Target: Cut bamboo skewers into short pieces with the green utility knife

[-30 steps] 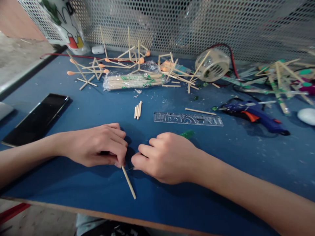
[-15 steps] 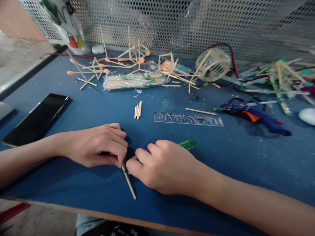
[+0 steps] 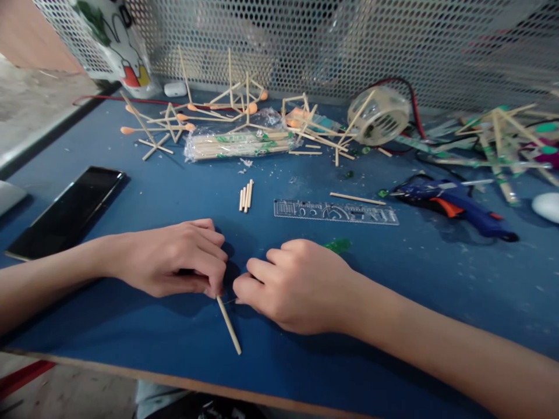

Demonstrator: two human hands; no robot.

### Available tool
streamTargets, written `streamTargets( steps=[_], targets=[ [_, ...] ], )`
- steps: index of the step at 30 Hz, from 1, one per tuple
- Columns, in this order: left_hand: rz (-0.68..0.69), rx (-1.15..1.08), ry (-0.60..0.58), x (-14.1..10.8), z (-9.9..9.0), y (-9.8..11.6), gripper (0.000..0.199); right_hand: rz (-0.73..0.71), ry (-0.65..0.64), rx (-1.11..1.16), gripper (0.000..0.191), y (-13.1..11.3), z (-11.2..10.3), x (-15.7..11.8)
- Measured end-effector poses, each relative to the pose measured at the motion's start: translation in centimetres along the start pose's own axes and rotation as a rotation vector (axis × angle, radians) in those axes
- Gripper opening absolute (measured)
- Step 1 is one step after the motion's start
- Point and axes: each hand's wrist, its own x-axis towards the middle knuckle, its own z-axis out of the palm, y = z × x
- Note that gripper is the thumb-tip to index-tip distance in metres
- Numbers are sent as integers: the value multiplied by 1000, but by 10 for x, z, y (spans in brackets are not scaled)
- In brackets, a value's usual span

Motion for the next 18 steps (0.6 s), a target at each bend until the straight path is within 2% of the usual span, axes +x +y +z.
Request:
streamTargets(
  steps=[8, 18],
  targets=[
    [-2, 21, -6, 0, -1, -3, 17, -10, -14, 5, 27, 1, -1, 1],
    [-5, 6, 1, 1, 1, 0, 14, 28, -4, -69, 15, -12, -1, 3]
  ],
)
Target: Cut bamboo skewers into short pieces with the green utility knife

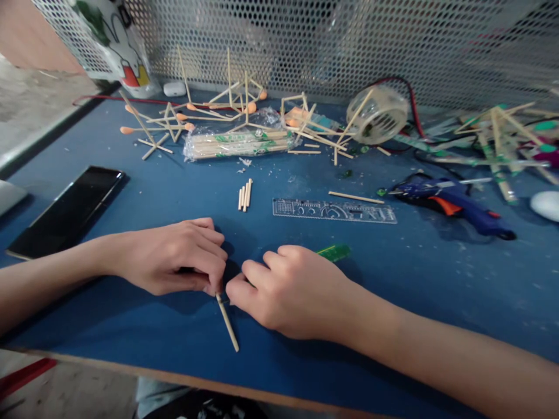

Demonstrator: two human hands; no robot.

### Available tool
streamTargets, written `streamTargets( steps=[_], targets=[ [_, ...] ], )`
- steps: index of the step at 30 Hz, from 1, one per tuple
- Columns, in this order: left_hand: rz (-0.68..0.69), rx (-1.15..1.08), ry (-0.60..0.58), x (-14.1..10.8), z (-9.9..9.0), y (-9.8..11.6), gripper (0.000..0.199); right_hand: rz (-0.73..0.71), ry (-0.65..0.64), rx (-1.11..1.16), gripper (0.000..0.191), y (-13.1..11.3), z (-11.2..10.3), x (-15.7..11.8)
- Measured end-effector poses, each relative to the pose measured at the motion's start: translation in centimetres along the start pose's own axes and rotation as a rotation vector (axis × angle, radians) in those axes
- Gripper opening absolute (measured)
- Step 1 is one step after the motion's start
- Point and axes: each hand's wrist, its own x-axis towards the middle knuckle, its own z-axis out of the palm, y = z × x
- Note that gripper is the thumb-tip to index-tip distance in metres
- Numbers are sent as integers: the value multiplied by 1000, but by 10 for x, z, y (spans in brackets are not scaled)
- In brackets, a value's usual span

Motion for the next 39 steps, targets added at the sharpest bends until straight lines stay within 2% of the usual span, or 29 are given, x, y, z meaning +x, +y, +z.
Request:
streamTargets(
  steps=[11, 22, 28, 32, 39],
  targets=[
    [-10, -10, -20, 1, -3, 1, 11, -55, -45, 99, 18, 13, 0, 0],
    [13, -4, -8, 2, -1, 0, 10, -88, -84, 64, 13, 13, -3, 4],
    [31, 4, 6, 3, -2, 1, 10, -70, -32, -3, 20, 4, -7, 8],
    [23, -6, -3, 2, -2, 0, 10, -53, -13, 11, 17, 4, -4, 6],
    [4, -17, -25, 3, -2, -1, 12, -124, -159, 101, 12, 22, -1, 3]
  ],
)
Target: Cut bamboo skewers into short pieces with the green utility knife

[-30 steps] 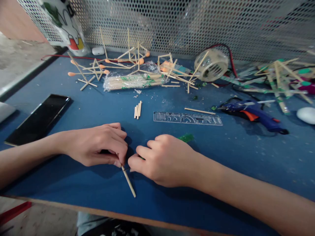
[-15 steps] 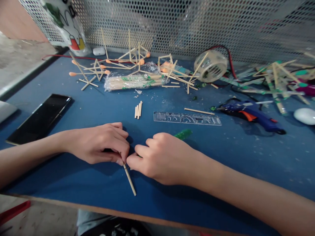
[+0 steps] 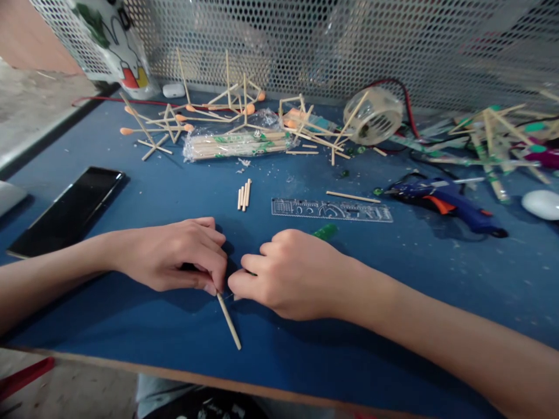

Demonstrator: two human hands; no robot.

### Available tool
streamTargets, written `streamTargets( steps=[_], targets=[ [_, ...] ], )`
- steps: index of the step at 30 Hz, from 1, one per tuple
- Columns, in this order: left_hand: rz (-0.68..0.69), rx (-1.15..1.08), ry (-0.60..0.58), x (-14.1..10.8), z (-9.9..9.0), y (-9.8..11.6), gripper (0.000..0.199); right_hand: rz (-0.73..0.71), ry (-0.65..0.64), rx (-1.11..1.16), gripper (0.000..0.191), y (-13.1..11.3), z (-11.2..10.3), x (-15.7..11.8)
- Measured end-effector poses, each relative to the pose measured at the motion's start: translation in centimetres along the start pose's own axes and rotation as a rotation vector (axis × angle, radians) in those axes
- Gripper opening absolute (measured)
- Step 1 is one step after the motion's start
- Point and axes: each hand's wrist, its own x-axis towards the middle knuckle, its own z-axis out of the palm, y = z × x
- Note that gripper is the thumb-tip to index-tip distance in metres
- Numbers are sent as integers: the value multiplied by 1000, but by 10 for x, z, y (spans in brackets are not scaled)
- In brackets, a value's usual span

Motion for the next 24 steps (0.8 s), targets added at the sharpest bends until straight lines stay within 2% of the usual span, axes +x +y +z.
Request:
streamTargets(
  steps=[5, 13, 15, 21, 24],
  targets=[
    [0, 25, 24, 2, 2, 2, 10, -14, 39, -40, 14, -1, -1, 2],
    [6, 41, 38, 2, 3, 2, 12, 83, 135, -84, 24, -23, -2, 7],
    [9, 38, 39, 2, 2, 2, 12, 84, 129, -86, 24, -22, -3, 7],
    [7, 10, 18, 2, 1, 1, 11, -41, 38, -57, 12, -3, -3, 2],
    [8, 19, 30, 1, 2, 1, 9, 3, 97, -72, 15, -9, 0, 2]
  ],
)
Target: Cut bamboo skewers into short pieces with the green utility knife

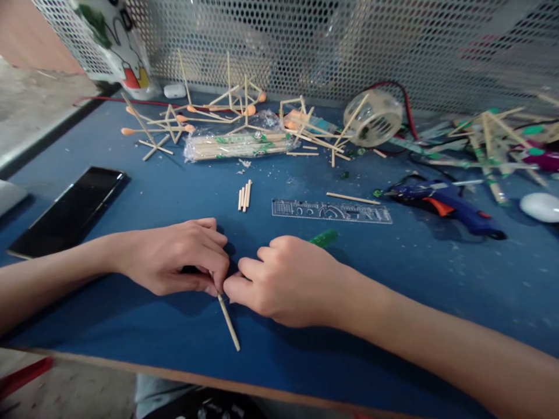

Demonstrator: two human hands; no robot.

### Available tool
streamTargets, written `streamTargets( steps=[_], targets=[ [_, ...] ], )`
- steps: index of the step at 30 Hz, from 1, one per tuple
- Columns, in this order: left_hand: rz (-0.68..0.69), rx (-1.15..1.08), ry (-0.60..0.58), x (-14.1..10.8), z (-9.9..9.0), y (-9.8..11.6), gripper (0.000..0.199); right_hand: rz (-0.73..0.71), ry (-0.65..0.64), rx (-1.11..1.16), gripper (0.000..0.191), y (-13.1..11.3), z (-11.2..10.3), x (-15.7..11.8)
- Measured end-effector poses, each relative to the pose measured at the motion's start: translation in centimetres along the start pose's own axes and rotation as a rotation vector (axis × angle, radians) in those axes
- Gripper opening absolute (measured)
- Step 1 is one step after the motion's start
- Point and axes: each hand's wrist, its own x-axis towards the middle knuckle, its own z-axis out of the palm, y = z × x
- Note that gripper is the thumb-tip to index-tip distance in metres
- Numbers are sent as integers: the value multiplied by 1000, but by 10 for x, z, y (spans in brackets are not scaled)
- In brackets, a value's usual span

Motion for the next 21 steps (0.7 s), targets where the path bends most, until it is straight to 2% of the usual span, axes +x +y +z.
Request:
streamTargets(
  steps=[5, 11, 15, 21],
  targets=[
    [11, 35, 12, 0, 0, 0, 12, 120, 116, -55, 16, -19, 2, 6],
    [9, 12, -1, 0, -1, 1, 12, 1, 51, 3, 19, -7, 0, 6],
    [14, 29, 11, 0, 0, 1, 13, 56, 66, -16, 22, -5, 1, 5],
    [15, 23, 9, 0, 0, 0, 12, 14, 38, -1, 20, -9, 0, 4]
  ],
)
